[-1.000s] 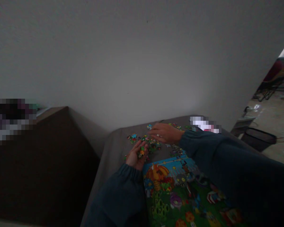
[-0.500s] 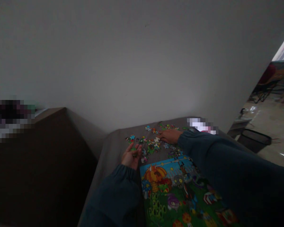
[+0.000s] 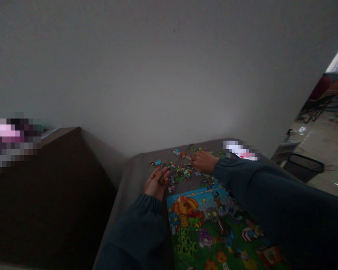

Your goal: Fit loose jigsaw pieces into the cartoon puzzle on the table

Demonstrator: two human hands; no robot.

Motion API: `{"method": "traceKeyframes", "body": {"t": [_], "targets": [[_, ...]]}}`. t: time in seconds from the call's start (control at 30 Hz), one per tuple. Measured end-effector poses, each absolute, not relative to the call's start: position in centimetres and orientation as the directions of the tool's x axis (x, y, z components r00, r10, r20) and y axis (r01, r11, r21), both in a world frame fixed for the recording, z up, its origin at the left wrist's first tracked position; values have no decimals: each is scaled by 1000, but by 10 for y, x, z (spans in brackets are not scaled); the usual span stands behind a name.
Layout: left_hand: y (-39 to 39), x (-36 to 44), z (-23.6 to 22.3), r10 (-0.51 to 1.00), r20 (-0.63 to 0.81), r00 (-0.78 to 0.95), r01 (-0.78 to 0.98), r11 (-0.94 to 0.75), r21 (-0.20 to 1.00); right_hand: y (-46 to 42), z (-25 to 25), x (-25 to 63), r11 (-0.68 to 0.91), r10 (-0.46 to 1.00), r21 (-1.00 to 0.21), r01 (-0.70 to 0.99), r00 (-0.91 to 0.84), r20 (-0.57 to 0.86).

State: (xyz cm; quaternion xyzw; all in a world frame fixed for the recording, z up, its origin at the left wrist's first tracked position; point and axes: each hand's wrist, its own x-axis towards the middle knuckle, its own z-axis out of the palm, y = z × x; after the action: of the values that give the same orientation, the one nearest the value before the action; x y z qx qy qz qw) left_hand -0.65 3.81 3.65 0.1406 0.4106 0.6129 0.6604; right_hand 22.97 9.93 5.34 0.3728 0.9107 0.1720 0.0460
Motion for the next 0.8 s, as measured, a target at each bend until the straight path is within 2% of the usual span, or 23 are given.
{"method": "traceKeyframes", "body": {"t": [0.13,0.3,0.5,0.67,0.8], "targets": [[39,-7,35,926,-367,-92,-674,213,707,94,52,232,688,653,367,626,-755,64],[40,-7,35,930,-355,-92,-654,212,726,88,51,239,749,598,348,564,-801,12],[42,-7,36,935,-343,-87,-643,210,736,96,65,256,644,725,324,693,-688,30],[43,-9,33,942,-323,-84,-627,202,753,114,71,263,544,820,247,802,-571,47],[44,-10,33,945,-317,-76,-615,205,761,119,68,252,603,789,134,786,-613,42]]}}
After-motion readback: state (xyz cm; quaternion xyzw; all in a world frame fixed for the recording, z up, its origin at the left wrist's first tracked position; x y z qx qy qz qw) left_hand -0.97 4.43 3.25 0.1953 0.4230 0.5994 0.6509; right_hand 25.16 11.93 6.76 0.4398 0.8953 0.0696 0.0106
